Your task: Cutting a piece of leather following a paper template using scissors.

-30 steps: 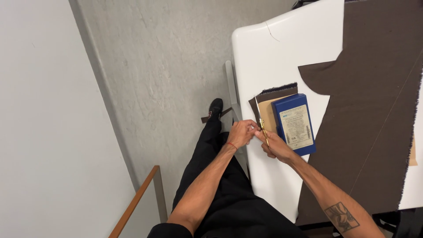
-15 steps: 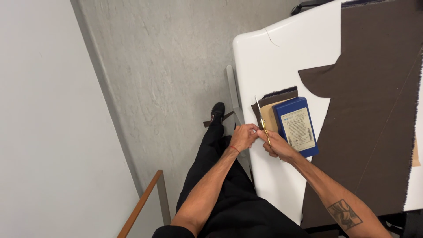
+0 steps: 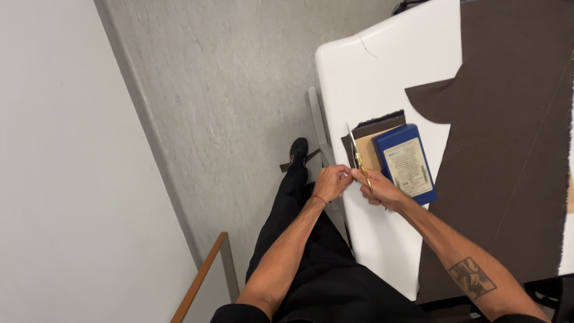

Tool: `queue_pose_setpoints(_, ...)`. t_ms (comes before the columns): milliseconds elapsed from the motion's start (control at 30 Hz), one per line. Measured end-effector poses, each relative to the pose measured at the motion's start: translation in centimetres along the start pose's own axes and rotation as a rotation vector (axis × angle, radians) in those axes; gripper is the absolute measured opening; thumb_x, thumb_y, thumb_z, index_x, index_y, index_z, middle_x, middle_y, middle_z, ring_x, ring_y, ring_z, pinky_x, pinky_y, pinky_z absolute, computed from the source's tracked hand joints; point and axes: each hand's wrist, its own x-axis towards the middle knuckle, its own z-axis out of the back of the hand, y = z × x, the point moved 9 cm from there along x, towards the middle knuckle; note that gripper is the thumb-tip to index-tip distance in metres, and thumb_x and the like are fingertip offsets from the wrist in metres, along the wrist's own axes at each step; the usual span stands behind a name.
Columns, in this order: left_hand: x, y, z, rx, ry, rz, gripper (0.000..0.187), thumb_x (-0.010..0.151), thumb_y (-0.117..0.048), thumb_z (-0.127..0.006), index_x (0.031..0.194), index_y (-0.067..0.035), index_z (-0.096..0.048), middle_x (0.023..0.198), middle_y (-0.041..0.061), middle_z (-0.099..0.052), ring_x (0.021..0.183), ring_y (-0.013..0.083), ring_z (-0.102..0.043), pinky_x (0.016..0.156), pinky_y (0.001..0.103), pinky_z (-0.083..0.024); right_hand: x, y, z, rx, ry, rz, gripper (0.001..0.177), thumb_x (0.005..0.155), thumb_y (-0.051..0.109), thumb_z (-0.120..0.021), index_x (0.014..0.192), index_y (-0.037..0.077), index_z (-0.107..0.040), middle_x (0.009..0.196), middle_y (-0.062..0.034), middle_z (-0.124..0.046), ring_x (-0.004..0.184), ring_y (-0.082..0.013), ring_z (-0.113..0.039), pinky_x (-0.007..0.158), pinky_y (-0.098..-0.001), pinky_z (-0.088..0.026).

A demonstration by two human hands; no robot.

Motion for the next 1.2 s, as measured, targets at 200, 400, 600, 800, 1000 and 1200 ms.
queue_pose_setpoints(200,-0.9,4.3,2.4,-0.071,-0.086,0.004,0.015,0.093,-0.021,-0.073,0.094,-0.008,-0.079,0.061,0.003,-0.069,0.047,0.0113,-0.064,0.048,0.032,-0.053,-0.7,-0.2,-1.1,-0.018,0.001,0.058,0.039,0.102,0.051,-0.049,0.087,0.016,-0.042,0.051,0.008,-0.027,0.041,-0.0067,-0.023,0.037,-0.0266,-0.019)
queue_pose_setpoints(400,-3.1,10.0,7.2,0.4,-0.131,0.151,0.016,0.089,-0.028,-0.074,0.091,-0.013,-0.078,0.08,0.01,-0.078,0.072,0.0263,-0.074,0.073,0.042,-0.06,-6.0,-1.7,-3.8,0.012,0.091,0.21,0.042,0.108,0.051,-0.04,0.086,0.016,-0.036,0.052,0.0079,-0.024,0.044,-0.0076,-0.019,0.039,-0.0263,-0.02)
queue_pose_setpoints(600,-1.0,15.5,4.2,0.855,-0.008,0.045,0.018,0.087,-0.024,-0.067,0.09,-0.011,-0.079,0.101,0.017,-0.076,0.094,0.0371,-0.073,0.083,0.046,-0.059,-11.4,-7.4,-7.8,0.174,0.17,0.347,0.039,0.104,0.053,-0.034,0.097,0.015,-0.043,0.052,0.0081,-0.025,0.044,-0.0083,-0.021,0.038,-0.0255,-0.02)
queue_pose_setpoints(800,0.7,23.3,3.2,1.005,-0.039,-0.012,0.029,0.097,-0.017,-0.051,0.091,-0.005,-0.076,0.103,0.021,-0.074,0.098,0.0409,-0.071,0.085,0.051,-0.058,-13.1,-16.2,-10.6,0.263,0.064,0.441,0.046,0.105,0.061,-0.026,0.092,0.018,-0.037,0.051,0.0076,-0.026,0.042,-0.0073,-0.022,0.037,-0.0245,-0.02)
queue_pose_setpoints(1000,-2.3,11.1,5.8,0.903,0.051,-0.063,0.024,0.09,-0.025,-0.062,0.102,-0.013,-0.079,0.097,0.02,-0.074,0.091,0.0425,-0.07,0.083,0.051,-0.056,-12.2,-15.3,-16.1,0.336,-0.112,0.363,0.057,0.097,0.07,-0.016,0.091,0.018,-0.04,0.058,0.0004,-0.046,0.047,-0.0084,-0.031,0.042,-0.0248,-0.027)
queue_pose_setpoints(1200,-0.1,-6.0,10.9,0.704,0.002,-0.511,0.031,0.098,-0.037,-0.069,0.098,-0.007,-0.079,0.091,0.013,-0.077,0.081,0.0365,-0.072,0.072,0.048,-0.057,-3.1,-14.0,-16.7,0.352,-0.365,0.45,0.062,0.108,0.069,-0.028,0.094,0.012,-0.047,0.075,0.0022,-0.042,0.063,-0.0052,-0.037,0.054,-0.0228,-0.033)
